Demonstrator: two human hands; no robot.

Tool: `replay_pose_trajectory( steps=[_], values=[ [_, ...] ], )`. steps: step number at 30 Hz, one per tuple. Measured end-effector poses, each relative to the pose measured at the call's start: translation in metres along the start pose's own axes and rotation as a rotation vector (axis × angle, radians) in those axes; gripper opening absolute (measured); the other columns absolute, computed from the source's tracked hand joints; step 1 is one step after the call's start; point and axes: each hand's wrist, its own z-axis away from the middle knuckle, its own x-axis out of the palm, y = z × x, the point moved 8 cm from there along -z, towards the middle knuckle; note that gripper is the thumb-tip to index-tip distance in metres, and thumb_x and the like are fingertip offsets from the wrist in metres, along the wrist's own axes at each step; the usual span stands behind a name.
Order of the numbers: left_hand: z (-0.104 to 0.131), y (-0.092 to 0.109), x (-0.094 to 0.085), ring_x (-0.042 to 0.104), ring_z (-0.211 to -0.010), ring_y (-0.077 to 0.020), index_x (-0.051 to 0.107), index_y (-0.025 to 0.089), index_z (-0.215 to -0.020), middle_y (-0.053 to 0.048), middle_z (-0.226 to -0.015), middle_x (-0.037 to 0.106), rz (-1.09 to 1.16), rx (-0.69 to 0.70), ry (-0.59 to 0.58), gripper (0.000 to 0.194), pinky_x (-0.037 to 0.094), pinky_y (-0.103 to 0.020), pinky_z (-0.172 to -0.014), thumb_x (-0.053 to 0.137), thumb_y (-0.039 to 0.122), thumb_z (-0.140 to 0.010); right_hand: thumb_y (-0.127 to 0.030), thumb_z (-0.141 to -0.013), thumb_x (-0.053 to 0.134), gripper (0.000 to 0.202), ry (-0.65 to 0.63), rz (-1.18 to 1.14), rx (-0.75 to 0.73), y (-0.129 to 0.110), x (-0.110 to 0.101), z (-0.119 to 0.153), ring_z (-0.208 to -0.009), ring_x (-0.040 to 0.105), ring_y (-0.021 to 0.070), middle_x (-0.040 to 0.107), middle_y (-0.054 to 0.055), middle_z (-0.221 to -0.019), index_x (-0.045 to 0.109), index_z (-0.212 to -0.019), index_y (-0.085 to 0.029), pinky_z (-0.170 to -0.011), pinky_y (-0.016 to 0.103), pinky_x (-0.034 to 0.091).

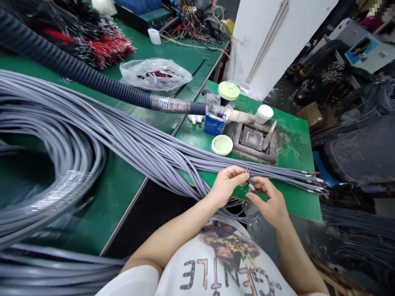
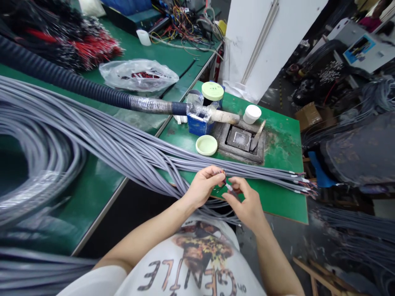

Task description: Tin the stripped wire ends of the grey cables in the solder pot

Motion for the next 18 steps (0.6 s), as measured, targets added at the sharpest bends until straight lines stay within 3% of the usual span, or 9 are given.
replay_pose_trajectory(
  steps=[2, 6, 10, 18],
  values=[
    [0.001, -0.003, 0.001, 0.052, -0.054, -0.0068, 0.065, 0.013, -0.071, 0.002, -0.061, 0.061, 0.026, -0.01, 0.002, 0.026, 0.041, -0.02, -0.057, 0.081, 0.031, -0.062, -0.032, -0.077, 0.07, 0.038, 0.074, 0.018, 0.001, -0.006, 0.0, -0.004, -0.073, 0.06, 0.0136, 0.063, -0.001, -0.086, 0.054, -0.11, -0.024, -0.07, 0.025, 0.048],
    [0.002, -0.006, 0.0, 0.053, -0.058, -0.0071, 0.065, 0.014, -0.069, 0.001, -0.066, 0.063, 0.102, -0.02, 0.021, 0.026, 0.043, -0.021, -0.059, 0.082, 0.031, -0.061, -0.032, -0.085, 0.061, 0.016, 0.19, 0.041, -0.074, -0.021, 0.001, -0.01, -0.065, 0.057, 0.0125, 0.062, -0.001, -0.076, 0.056, -0.098, -0.023, -0.064, 0.024, 0.046],
    [0.003, -0.007, -0.003, 0.053, -0.057, -0.0061, 0.065, 0.014, -0.068, 0.003, -0.064, 0.062, 0.135, 0.002, 0.021, 0.023, 0.042, -0.02, -0.061, 0.081, 0.03, -0.063, -0.031, -0.09, 0.053, 0.011, 0.202, 0.02, -0.13, -0.027, 0.002, -0.014, -0.07, 0.059, 0.0142, 0.065, 0.001, -0.079, 0.059, -0.091, -0.022, -0.068, 0.026, 0.046],
    [0.003, -0.002, -0.006, 0.051, -0.059, -0.007, 0.064, 0.015, -0.072, 0.004, -0.062, 0.06, 0.027, 0.136, 0.045, 0.021, 0.042, -0.021, -0.064, 0.078, 0.031, -0.068, -0.028, -0.088, 0.055, 0.014, 0.241, -0.107, -0.101, -0.026, -0.002, -0.021, -0.065, 0.056, 0.0126, 0.058, -0.001, -0.073, 0.058, -0.076, -0.021, -0.064, 0.025, 0.045]
  ],
)
